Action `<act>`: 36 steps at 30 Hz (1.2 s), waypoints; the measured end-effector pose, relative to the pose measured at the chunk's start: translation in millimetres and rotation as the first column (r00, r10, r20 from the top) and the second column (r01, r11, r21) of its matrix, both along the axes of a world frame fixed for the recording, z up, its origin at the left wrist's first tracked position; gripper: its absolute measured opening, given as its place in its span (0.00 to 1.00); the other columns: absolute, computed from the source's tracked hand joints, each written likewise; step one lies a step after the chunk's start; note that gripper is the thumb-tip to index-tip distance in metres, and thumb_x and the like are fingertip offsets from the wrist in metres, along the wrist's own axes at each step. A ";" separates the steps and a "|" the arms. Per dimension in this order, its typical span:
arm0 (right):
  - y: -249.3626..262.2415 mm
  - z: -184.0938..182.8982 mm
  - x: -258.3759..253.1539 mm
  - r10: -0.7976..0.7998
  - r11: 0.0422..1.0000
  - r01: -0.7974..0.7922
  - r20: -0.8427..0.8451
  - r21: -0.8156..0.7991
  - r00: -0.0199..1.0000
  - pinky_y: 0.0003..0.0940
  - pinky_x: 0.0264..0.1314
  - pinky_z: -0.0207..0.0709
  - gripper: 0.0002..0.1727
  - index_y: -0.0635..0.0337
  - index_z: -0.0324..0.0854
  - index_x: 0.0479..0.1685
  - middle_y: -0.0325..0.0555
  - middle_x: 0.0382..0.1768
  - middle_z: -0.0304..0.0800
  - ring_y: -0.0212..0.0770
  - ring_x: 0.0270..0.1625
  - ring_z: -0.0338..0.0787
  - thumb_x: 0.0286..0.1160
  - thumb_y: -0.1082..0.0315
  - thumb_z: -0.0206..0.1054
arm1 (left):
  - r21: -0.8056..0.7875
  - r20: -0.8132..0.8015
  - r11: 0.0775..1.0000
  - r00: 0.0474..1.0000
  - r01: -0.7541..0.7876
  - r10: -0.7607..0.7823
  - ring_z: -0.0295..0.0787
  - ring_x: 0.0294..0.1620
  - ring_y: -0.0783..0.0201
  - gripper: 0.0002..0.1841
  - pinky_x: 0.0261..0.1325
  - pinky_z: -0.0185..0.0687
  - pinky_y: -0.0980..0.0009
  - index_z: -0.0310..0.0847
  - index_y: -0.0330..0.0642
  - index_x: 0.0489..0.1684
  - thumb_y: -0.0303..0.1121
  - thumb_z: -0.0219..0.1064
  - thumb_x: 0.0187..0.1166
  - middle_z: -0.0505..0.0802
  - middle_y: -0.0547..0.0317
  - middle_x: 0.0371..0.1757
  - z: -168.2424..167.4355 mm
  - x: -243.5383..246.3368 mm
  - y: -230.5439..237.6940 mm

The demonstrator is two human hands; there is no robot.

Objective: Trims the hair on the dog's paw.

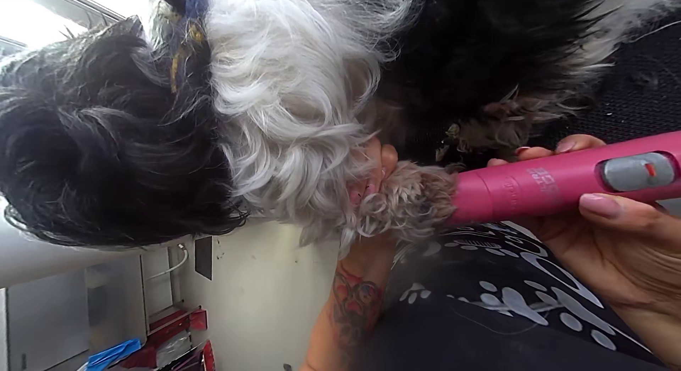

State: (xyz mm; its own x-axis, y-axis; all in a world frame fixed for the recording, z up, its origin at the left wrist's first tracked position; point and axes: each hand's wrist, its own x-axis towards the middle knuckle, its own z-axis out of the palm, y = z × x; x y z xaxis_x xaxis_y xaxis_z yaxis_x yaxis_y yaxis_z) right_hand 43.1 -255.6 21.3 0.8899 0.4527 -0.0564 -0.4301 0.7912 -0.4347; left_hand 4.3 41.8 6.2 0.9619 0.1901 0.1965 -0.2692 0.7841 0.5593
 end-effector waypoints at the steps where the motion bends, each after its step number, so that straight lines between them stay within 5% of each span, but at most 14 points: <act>1: 1.8 0.4 0.5 0.017 0.999 -0.017 -0.004 0.027 1.000 0.42 0.65 0.90 0.23 0.54 0.81 0.64 0.55 0.68 0.87 0.50 0.67 0.91 0.68 0.67 0.78 | 0.018 -0.005 1.000 1.000 -0.013 0.013 0.88 0.43 0.66 0.17 0.52 0.83 0.74 0.78 0.37 0.49 0.44 0.53 0.87 0.86 0.59 0.39 0.6 -1.0 -0.6; 4: 5.0 0.6 0.5 0.044 0.998 -0.042 -0.036 0.055 0.998 0.42 0.67 0.88 0.22 0.54 0.83 0.64 0.53 0.68 0.86 0.48 0.67 0.90 0.69 0.63 0.78 | 0.116 0.002 0.992 0.999 -0.038 0.038 0.86 0.48 0.68 0.17 0.54 0.82 0.76 0.76 0.39 0.52 0.44 0.51 0.89 0.85 0.59 0.43 1.2 -4.2 0.6; 9: 0.7 -1.1 3.7 0.007 0.999 -0.010 -0.088 -0.036 0.996 0.42 0.62 0.91 0.23 0.54 0.83 0.62 0.54 0.67 0.87 0.49 0.65 0.92 0.66 0.64 0.80 | 0.120 0.024 0.992 0.999 -0.042 0.039 0.87 0.43 0.67 0.15 0.51 0.83 0.74 0.79 0.39 0.43 0.42 0.55 0.87 0.86 0.60 0.37 5.9 1.9 2.8; 18: 13.5 8.5 5.8 0.096 0.984 -0.077 -0.115 0.159 0.989 0.40 0.64 0.89 0.22 0.56 0.84 0.64 0.54 0.68 0.87 0.47 0.66 0.91 0.70 0.66 0.77 | 0.176 0.027 0.983 0.998 -0.057 0.053 0.86 0.45 0.68 0.15 0.53 0.81 0.75 0.78 0.41 0.43 0.44 0.57 0.86 0.85 0.61 0.38 8.9 1.8 2.0; 25: 1.6 4.0 4.3 0.046 0.999 -0.046 -0.070 0.002 0.996 0.39 0.60 0.91 0.22 0.54 0.83 0.63 0.54 0.65 0.88 0.47 0.62 0.93 0.67 0.66 0.79 | 0.147 0.077 0.984 0.993 -0.095 0.085 0.86 0.43 0.68 0.13 0.52 0.81 0.75 0.78 0.41 0.42 0.41 0.55 0.87 0.84 0.61 0.37 4.5 5.3 -2.2; 29: 7.1 13.0 1.4 0.022 1.000 -0.022 -0.068 0.004 0.997 0.41 0.63 0.90 0.21 0.56 0.83 0.64 0.55 0.67 0.87 0.49 0.65 0.92 0.71 0.66 0.77 | 0.163 0.094 0.983 0.993 -0.080 0.065 0.86 0.45 0.67 0.12 0.55 0.81 0.74 0.79 0.41 0.42 0.40 0.56 0.87 0.85 0.61 0.38 2.8 7.7 -5.0; 34: 17.4 24.2 -2.2 0.048 0.979 -0.021 -0.128 0.205 0.991 0.40 0.68 0.87 0.20 0.59 0.82 0.66 0.57 0.70 0.85 0.50 0.69 0.90 0.77 0.65 0.71 | 0.074 0.043 0.997 0.999 0.008 -0.011 0.87 0.53 0.64 0.14 0.63 0.80 0.70 0.80 0.41 0.48 0.42 0.57 0.86 0.87 0.59 0.45 -0.8 7.1 -2.1; 36: 9.3 23.2 -4.3 -0.038 0.982 0.061 -0.126 0.179 0.991 0.37 0.68 0.87 0.19 0.58 0.83 0.66 0.52 0.68 0.87 0.46 0.67 0.91 0.82 0.61 0.66 | 0.113 0.001 0.993 1.000 -0.024 0.024 0.87 0.48 0.68 0.13 0.57 0.81 0.74 0.80 0.44 0.44 0.43 0.56 0.87 0.87 0.62 0.41 0.1 6.0 -3.1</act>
